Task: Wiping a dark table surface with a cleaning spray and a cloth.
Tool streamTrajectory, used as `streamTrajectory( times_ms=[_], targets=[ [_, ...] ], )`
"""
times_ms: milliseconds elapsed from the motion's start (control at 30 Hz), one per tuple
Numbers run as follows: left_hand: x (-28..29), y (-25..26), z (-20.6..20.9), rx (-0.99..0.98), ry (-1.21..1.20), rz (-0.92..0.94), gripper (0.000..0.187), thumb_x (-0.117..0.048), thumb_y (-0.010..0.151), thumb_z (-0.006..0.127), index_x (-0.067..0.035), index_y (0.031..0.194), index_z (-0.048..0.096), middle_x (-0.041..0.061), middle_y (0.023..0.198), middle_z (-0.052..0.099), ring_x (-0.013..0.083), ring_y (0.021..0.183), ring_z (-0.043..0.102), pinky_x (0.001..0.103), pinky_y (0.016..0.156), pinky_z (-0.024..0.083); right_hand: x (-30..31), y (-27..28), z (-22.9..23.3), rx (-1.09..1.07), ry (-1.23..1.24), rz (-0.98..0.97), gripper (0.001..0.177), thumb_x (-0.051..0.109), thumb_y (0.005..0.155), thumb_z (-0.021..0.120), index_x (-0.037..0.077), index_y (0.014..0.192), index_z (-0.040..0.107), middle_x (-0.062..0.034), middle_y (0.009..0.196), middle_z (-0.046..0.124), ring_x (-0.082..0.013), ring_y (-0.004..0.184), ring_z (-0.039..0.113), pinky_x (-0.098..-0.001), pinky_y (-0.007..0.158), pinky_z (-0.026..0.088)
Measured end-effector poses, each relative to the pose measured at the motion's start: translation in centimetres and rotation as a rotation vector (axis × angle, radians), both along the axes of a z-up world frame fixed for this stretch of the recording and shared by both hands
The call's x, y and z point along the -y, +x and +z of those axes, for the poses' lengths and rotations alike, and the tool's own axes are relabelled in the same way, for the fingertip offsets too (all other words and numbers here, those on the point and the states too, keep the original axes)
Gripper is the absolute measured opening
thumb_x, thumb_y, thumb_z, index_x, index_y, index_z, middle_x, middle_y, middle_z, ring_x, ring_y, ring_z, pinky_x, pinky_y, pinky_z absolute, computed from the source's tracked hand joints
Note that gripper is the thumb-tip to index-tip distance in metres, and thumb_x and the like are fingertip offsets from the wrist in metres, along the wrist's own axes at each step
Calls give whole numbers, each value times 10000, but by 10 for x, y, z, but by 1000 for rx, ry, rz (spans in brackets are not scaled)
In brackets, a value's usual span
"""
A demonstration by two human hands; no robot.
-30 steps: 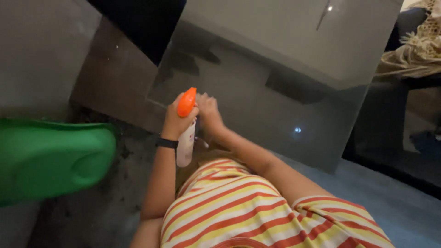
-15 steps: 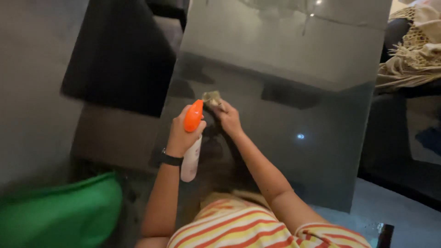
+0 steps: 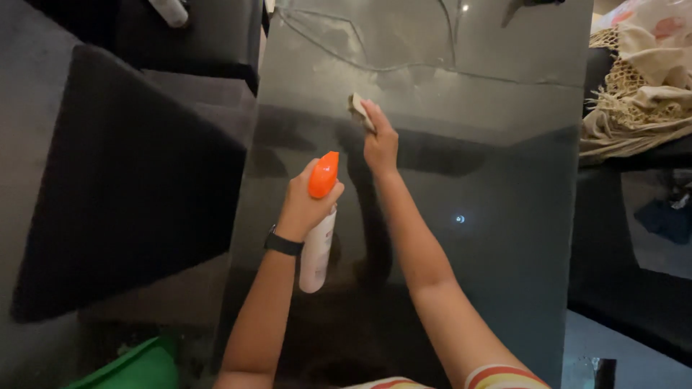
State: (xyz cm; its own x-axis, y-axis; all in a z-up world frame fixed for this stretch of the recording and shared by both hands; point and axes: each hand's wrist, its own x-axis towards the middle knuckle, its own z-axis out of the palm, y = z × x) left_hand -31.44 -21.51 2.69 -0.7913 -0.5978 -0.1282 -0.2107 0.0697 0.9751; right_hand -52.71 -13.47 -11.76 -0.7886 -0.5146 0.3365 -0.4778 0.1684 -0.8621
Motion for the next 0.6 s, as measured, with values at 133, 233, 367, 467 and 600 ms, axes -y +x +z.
streamTrajectory(
  times_ms=[133, 233, 367, 467, 600],
  targets=[
    [18, -35, -8, 71, 123, -25, 260, -196, 812, 716, -67, 1017, 621, 65, 688, 680, 167, 552, 704, 327, 544, 562, 33, -47, -11, -151, 87, -38, 556, -107, 881, 500, 121, 1366, 647, -155, 1390, 664, -331, 1357, 597, -380, 1156, 425],
    [31, -55, -29, 76, 77, -33, 246, -192, 816, 732, -63, 999, 630, 47, 682, 683, 144, 555, 709, 309, 538, 560, 56, -72, -31, -270, 174, -45, 585, -103, 869, 489, 142, 1376, 647, -151, 1428, 636, -355, 1400, 554, -450, 1189, 367],
    [44, -73, -31, 47, 180, -9, 192, -172, 829, 738, -42, 930, 638, 37, 687, 676, 136, 516, 666, 302, 493, 533, 82, -83, -40, -319, 290, -61, 632, -57, 823, 500, 171, 1400, 619, -123, 1479, 592, -360, 1434, 488, -557, 1207, 289],
    [52, -81, -34, 17, 214, -10, 193, -160, 832, 738, -43, 938, 628, 24, 695, 670, 118, 514, 653, 295, 487, 526, 94, -87, -50, -367, 394, -94, 646, -48, 832, 492, 184, 1424, 609, -137, 1506, 563, -403, 1450, 423, -587, 1201, 244],
    [60, -86, -33, 23, 180, 4, 185, -154, 846, 738, -35, 946, 638, 28, 695, 662, 106, 538, 667, 289, 505, 533, 94, -72, -58, -300, 441, -65, 576, 9, 886, 551, 229, 1414, 624, -109, 1498, 564, -386, 1442, 436, -589, 1213, 213]
  ],
)
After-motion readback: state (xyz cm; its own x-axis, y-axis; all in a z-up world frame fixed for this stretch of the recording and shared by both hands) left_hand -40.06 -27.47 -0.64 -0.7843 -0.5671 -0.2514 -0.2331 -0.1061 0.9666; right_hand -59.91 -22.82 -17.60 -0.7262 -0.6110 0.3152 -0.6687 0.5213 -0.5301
